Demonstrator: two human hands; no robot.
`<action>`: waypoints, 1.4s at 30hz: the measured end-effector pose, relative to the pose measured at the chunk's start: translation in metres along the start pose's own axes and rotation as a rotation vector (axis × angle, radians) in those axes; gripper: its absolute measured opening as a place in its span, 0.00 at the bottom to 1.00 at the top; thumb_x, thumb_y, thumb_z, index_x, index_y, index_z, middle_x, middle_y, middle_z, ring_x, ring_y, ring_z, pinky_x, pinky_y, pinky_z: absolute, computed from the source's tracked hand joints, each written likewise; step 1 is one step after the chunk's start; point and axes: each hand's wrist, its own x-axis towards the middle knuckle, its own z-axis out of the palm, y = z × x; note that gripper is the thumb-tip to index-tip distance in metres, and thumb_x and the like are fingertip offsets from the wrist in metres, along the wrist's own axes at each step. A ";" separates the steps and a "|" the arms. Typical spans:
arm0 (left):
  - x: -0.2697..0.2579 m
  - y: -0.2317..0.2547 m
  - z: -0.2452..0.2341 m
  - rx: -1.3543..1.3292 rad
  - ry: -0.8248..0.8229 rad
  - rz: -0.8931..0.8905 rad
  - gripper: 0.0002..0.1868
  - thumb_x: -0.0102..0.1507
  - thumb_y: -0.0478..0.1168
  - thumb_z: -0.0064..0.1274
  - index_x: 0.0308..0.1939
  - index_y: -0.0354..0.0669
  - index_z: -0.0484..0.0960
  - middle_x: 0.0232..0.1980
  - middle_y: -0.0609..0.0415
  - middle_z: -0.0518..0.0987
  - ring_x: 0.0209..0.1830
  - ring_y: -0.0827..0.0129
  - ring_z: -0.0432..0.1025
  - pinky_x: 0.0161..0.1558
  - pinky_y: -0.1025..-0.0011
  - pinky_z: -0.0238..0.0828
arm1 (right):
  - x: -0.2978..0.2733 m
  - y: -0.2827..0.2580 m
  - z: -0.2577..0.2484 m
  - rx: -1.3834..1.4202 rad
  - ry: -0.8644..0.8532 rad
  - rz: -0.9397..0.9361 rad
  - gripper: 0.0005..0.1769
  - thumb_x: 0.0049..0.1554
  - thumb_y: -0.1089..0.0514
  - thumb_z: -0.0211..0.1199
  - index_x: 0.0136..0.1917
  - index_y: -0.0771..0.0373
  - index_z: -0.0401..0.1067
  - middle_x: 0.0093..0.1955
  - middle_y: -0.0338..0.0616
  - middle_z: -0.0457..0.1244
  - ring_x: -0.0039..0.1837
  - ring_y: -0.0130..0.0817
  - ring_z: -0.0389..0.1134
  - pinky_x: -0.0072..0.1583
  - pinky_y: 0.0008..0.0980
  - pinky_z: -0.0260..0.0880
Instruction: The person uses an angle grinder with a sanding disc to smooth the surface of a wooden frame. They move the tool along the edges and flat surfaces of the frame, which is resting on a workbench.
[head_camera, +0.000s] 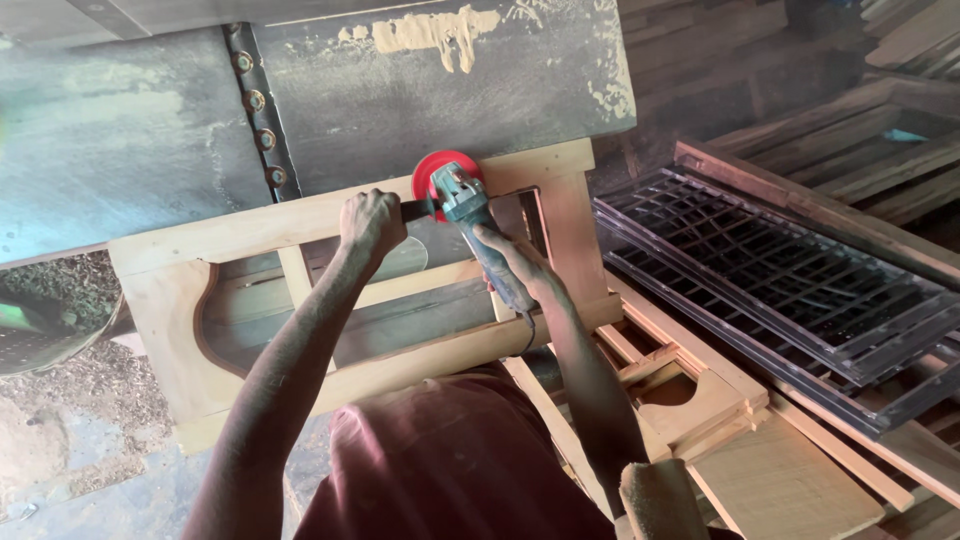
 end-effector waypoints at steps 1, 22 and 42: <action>0.003 0.003 0.002 0.002 0.015 0.018 0.08 0.56 0.37 0.54 0.33 0.39 0.87 0.34 0.39 0.84 0.37 0.46 0.81 0.41 0.54 0.78 | -0.001 0.001 -0.002 0.032 -0.014 -0.030 0.36 0.52 0.28 0.65 0.44 0.66 0.72 0.30 0.45 0.65 0.30 0.34 0.69 0.35 0.34 0.73; -0.014 0.062 0.032 0.043 -0.059 0.183 0.09 0.61 0.39 0.50 0.34 0.44 0.86 0.34 0.46 0.84 0.34 0.53 0.81 0.35 0.58 0.78 | -0.038 0.064 -0.031 0.195 0.023 -0.028 0.36 0.52 0.27 0.63 0.46 0.65 0.71 0.30 0.47 0.65 0.30 0.35 0.69 0.35 0.34 0.72; -0.017 0.054 0.035 0.059 -0.047 0.189 0.06 0.60 0.40 0.53 0.33 0.47 0.86 0.32 0.49 0.84 0.32 0.57 0.82 0.34 0.60 0.79 | -0.039 0.070 -0.022 0.192 0.070 -0.013 0.36 0.55 0.28 0.62 0.45 0.67 0.70 0.28 0.48 0.64 0.28 0.37 0.68 0.34 0.35 0.70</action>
